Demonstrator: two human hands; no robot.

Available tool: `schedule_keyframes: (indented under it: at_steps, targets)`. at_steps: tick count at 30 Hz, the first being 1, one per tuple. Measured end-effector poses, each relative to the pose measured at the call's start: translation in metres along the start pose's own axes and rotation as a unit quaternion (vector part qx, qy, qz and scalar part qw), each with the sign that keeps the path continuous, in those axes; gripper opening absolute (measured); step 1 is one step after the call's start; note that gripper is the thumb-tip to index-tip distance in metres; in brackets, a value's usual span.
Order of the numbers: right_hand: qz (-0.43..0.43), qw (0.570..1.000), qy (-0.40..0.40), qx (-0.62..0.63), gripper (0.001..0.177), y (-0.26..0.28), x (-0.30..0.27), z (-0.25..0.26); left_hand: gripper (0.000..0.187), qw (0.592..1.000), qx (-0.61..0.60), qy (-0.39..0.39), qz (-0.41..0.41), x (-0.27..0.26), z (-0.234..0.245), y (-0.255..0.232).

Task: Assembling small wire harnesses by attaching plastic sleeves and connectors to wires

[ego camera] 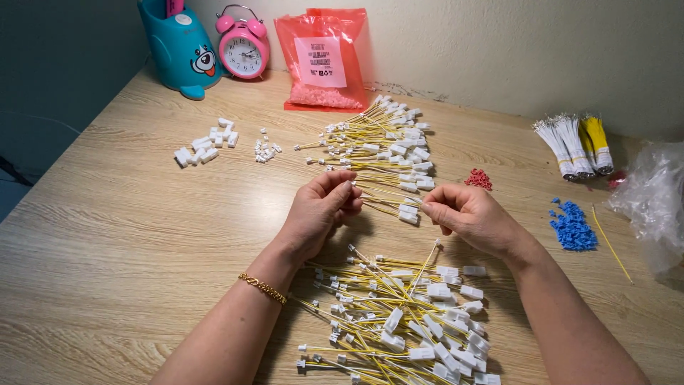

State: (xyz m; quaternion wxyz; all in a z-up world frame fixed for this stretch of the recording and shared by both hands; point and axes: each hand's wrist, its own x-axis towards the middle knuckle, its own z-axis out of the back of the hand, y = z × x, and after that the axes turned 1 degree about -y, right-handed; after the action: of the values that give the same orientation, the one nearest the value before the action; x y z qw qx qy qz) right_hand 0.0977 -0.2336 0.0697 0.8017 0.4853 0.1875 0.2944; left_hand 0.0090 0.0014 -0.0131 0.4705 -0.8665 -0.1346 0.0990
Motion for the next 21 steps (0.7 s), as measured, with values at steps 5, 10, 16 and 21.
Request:
schedule_keyframes:
  at_steps: [5, 10, 16, 21]
  targets:
    - [0.007, 1.0, -0.018, 0.014, 0.009, -0.005, -0.001, 0.0, 0.023, 1.0, 0.008, -0.002, -0.002, 0.004, 0.003, 0.005]
    - [0.053, 0.996, -0.057, -0.038, 0.007, -0.004, -0.003, -0.002, 0.023, 1.0, 0.012, -0.011, 0.004, -0.004, -0.002, -0.005]
    - [0.121, 0.979, -0.092, -0.136, 0.006, 0.001, -0.005, -0.004, 0.024, 1.0, 0.019, -0.011, 0.0, -0.004, -0.002, -0.005]
    - [0.097, 0.984, -0.094, -0.113, 0.011, 0.003, -0.006, -0.003, 0.023, 0.999, 0.023, -0.022, 0.005, -0.001, -0.001, -0.002]
